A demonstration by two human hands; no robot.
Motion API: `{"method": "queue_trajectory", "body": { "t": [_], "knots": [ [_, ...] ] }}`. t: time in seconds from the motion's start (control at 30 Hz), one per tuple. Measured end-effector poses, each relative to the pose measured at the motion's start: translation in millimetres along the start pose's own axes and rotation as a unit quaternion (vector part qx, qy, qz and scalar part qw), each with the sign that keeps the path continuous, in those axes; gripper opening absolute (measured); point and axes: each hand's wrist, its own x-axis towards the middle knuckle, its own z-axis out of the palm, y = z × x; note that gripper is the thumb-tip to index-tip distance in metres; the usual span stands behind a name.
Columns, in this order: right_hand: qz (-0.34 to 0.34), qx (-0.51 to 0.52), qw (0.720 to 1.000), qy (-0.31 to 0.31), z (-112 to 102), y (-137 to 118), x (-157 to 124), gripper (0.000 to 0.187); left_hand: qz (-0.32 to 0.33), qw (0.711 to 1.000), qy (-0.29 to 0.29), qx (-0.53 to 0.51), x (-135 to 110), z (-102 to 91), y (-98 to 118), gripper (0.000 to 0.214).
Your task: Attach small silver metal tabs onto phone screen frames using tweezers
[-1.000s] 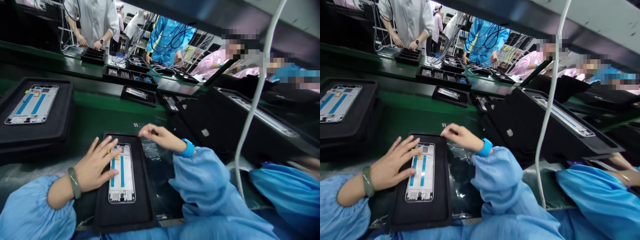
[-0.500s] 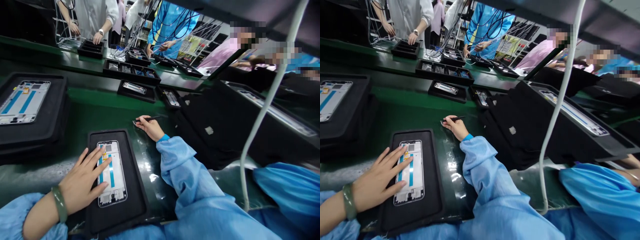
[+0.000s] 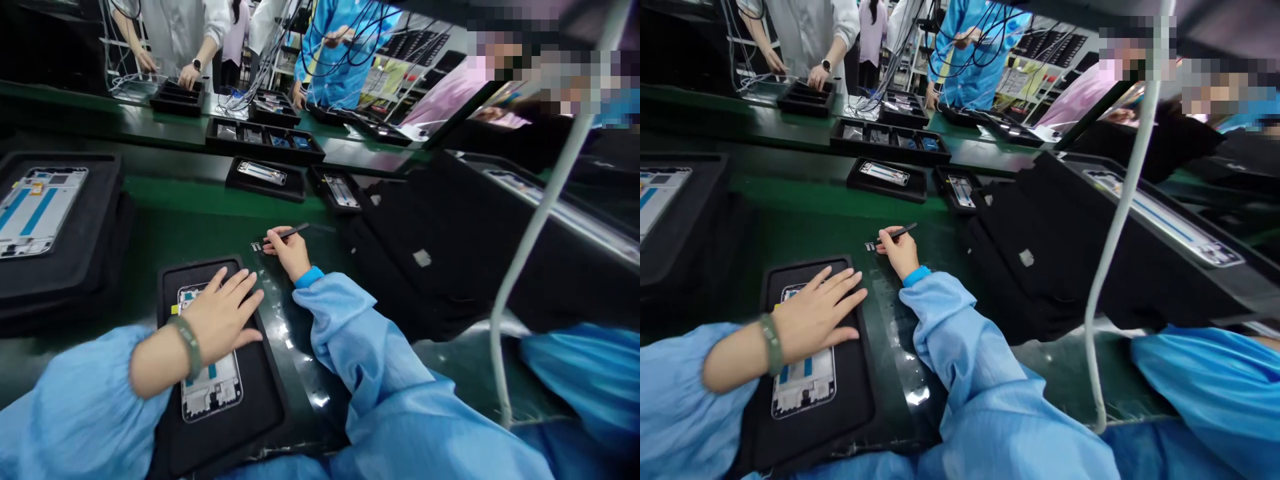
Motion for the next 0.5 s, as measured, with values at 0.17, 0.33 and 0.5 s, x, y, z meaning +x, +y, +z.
{"method": "queue_trajectory", "body": {
  "t": [0.17,0.33,0.5],
  "knots": [
    [-0.012,-0.039,0.999,0.026,-1.6,3.6,0.1,0.023,-0.045,0.999,-0.01,0.002,64.8,22.9,3.3,0.06],
    [0.0,-0.035,0.999,-0.025,-3.4,1.8,2.5,0.022,-0.068,0.998,-0.003,-0.007,76.2,35.1,0.9,0.056],
    [0.02,-0.008,0.999,-0.029,-3.2,0.6,3.8,0.024,-0.069,0.997,0.003,-0.016,71.6,36.4,0.2,0.055]
  ]
}}
